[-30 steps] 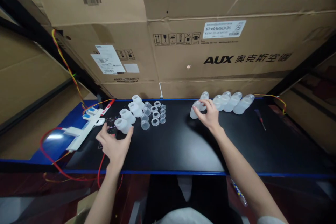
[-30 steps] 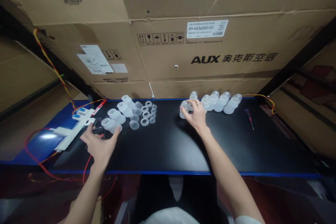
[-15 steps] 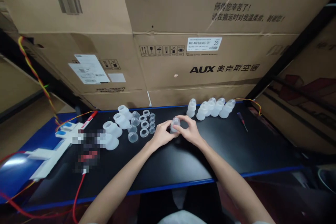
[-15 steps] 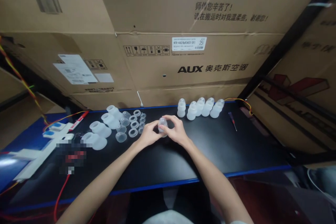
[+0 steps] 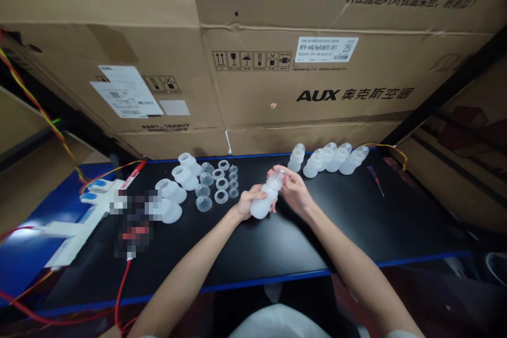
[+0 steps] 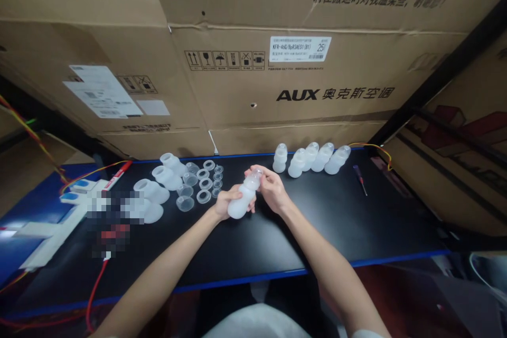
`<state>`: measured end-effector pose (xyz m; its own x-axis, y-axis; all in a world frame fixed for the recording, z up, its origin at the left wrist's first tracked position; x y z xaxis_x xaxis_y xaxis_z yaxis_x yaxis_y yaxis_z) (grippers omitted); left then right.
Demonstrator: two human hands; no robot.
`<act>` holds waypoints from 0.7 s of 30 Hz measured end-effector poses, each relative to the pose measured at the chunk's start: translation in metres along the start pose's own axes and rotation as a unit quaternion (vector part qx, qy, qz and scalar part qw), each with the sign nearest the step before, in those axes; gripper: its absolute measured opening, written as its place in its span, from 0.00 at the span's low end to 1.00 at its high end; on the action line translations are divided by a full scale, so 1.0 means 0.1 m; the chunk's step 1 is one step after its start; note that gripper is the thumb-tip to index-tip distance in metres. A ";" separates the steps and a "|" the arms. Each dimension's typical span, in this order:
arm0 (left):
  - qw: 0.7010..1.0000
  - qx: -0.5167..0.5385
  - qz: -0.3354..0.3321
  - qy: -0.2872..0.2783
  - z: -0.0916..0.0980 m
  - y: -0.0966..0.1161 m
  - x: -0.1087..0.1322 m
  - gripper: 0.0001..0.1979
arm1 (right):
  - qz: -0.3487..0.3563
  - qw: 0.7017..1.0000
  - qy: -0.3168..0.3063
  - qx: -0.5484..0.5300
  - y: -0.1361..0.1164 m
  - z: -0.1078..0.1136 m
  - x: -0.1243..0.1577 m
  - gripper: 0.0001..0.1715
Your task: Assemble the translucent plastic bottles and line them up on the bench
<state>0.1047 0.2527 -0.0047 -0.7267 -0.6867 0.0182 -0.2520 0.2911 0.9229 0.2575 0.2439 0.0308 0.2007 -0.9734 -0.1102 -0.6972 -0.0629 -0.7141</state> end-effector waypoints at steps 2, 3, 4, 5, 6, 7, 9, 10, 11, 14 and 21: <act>0.998 0.042 0.004 -0.046 -0.03 0.03 -0.02 0.27 | 0.017 1.000 0.007 -0.005 -0.04 -0.06 -0.01 0.33; 0.996 0.058 0.007 -0.066 -0.05 0.05 -0.02 0.28 | 0.021 1.000 0.010 -0.008 -0.06 -0.09 -0.01 0.32; 0.994 0.069 0.010 -0.080 -0.06 0.07 -0.02 0.30 | 0.024 1.000 0.013 -0.011 -0.07 -0.12 0.00 0.32; 0.993 0.076 0.012 -0.090 -0.07 0.09 -0.01 0.31 | 0.025 0.999 0.017 -0.013 -0.07 -0.15 0.01 0.32; 0.992 0.079 0.014 -0.097 -0.08 0.11 0.00 0.31 | 0.029 0.999 0.023 -0.013 -0.08 -0.17 0.02 0.31; 0.991 0.079 0.015 -0.103 -0.09 0.12 0.00 0.31 | 0.034 0.999 0.029 -0.013 -0.09 -0.18 0.04 0.31; 0.992 0.068 0.016 -0.107 -0.10 0.14 0.01 0.30 | 0.043 0.998 0.038 -0.010 -0.11 -0.21 0.07 0.31; 0.993 0.057 0.014 -0.100 -0.10 0.13 0.01 0.30 | 0.045 0.998 0.038 -0.009 -0.12 -0.22 0.08 0.30; 0.995 0.040 0.012 -0.085 -0.10 0.13 0.01 0.29 | 0.043 0.998 0.034 -0.007 -0.13 -0.23 0.09 0.30; 0.999 -0.053 -0.001 0.006 -0.08 0.07 0.03 0.25 | 0.034 0.999 0.010 0.012 -0.14 -0.22 0.13 0.30; 0.957 -0.266 -0.093 0.068 -0.37 0.12 0.23 0.21 | 0.157 0.965 0.128 0.165 -0.03 -0.35 0.25 0.27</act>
<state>0.1089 0.2160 0.0207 -0.6021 -0.7845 -0.1482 0.0196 -0.2001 0.9796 0.2405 0.2120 0.0537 -0.1896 -0.9585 -0.2127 -0.4304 0.2759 -0.8594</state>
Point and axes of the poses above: each hand's wrist, its own x-axis away from the middle knuckle, its own z-axis out of the back of the hand, y = z × x, the point moved 3 cm from there along -x, towards the middle knuckle, and after that the axes turned 13 degrees about -x, right-handed, at the moved point
